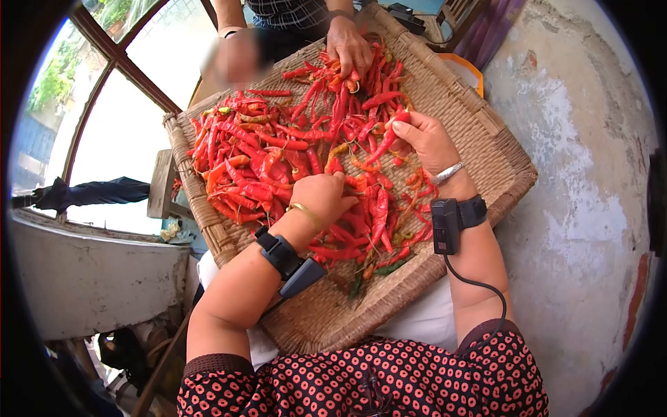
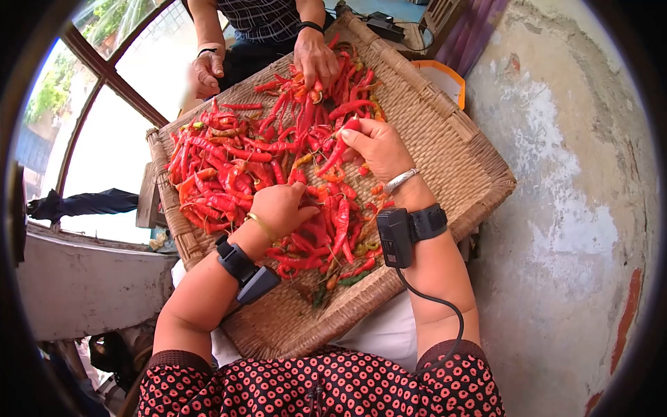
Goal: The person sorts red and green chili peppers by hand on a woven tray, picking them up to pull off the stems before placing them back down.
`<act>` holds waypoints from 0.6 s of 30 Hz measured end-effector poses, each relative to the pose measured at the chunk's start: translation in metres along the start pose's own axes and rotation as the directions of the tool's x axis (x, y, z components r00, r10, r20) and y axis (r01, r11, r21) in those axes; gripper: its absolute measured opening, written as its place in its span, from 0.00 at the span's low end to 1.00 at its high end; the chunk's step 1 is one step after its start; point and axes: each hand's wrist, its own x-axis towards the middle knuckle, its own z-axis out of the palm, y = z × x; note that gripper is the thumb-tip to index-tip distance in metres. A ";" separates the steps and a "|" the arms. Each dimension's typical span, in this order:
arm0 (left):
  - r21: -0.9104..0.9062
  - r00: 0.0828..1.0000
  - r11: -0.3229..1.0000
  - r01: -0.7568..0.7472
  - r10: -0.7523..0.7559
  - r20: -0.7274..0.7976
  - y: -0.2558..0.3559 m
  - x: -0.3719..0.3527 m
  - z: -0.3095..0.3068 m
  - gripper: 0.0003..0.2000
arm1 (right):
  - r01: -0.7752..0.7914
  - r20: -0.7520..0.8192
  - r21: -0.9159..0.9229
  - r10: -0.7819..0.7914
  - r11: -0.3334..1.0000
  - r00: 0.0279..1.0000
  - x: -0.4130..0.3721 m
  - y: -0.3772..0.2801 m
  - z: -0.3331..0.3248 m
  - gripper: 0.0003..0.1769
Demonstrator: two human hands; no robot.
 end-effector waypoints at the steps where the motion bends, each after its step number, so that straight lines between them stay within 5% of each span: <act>1: 0.002 1.000 1.000 -0.003 0.003 -0.003 -0.002 0.001 -0.004 0.18 | -0.007 0.116 -0.088 0.017 0.996 0.993 -0.002 -0.001 0.000 0.09; 4: -0.184 0.999 0.982 0.045 -0.047 -0.008 -0.008 0.003 -0.015 0.18 | -0.044 0.276 -0.238 0.111 0.970 0.955 -0.004 -0.005 -0.002 0.09; 5: -0.177 0.999 0.983 0.041 -0.037 0.025 -0.011 0.004 -0.015 0.17 | -0.041 0.312 -0.430 0.191 0.902 0.931 -0.004 -0.006 -0.003 0.09; 6: -0.170 0.998 0.985 0.038 -0.029 0.058 -0.012 0.004 -0.015 0.17 | -0.024 0.329 -0.605 0.277 0.796 0.903 -0.003 -0.007 -0.003 0.09; 7: -0.170 0.998 0.985 0.039 -0.030 0.057 -0.011 0.003 -0.014 0.17 | 0.212 0.376 -0.800 0.194 0.561 0.906 0.000 -0.003 -0.007 0.09; 8: -0.103 0.996 0.994 0.029 -0.020 0.089 -0.008 0.003 -0.013 0.16 | 0.213 0.377 -0.801 0.194 0.560 0.906 0.002 0.002 -0.007 0.09; 11: -0.025 0.991 1.000 0.010 -0.006 0.135 -0.001 0.003 -0.006 0.15 | 0.054 0.007 -0.283 -0.055 0.958 0.998 0.003 0.007 -0.001 0.14; 12: -0.011 0.989 1.000 0.007 -0.005 0.149 0.000 0.002 -0.003 0.15 | 0.052 0.009 -0.287 -0.052 0.957 0.999 0.005 0.012 -0.004 0.14; 14: -0.066 0.993 0.997 -0.043 0.050 0.110 -0.001 0.001 0.001 0.15 | 0.177 -0.003 -0.571 -0.218 0.801 0.976 0.013 0.024 -0.013 0.18; 15: -0.112 0.992 0.989 -0.098 0.106 0.069 -0.003 0.001 0.002 0.15 | 0.092 0.124 -0.696 -0.008 0.712 0.992 0.008 0.018 -0.010 0.20; 16: -0.112 0.992 0.989 -0.099 0.107 0.069 -0.006 0.002 0.005 0.15 | 0.092 0.123 -0.696 -0.008 0.712 0.992 0.004 0.019 -0.006 0.20; 18: -0.220 0.979 0.957 -0.188 0.200 0.032 -0.008 0.003 0.013 0.17 | 0.335 0.474 -0.839 0.274 0.429 0.837 -0.002 0.023 0.005 0.18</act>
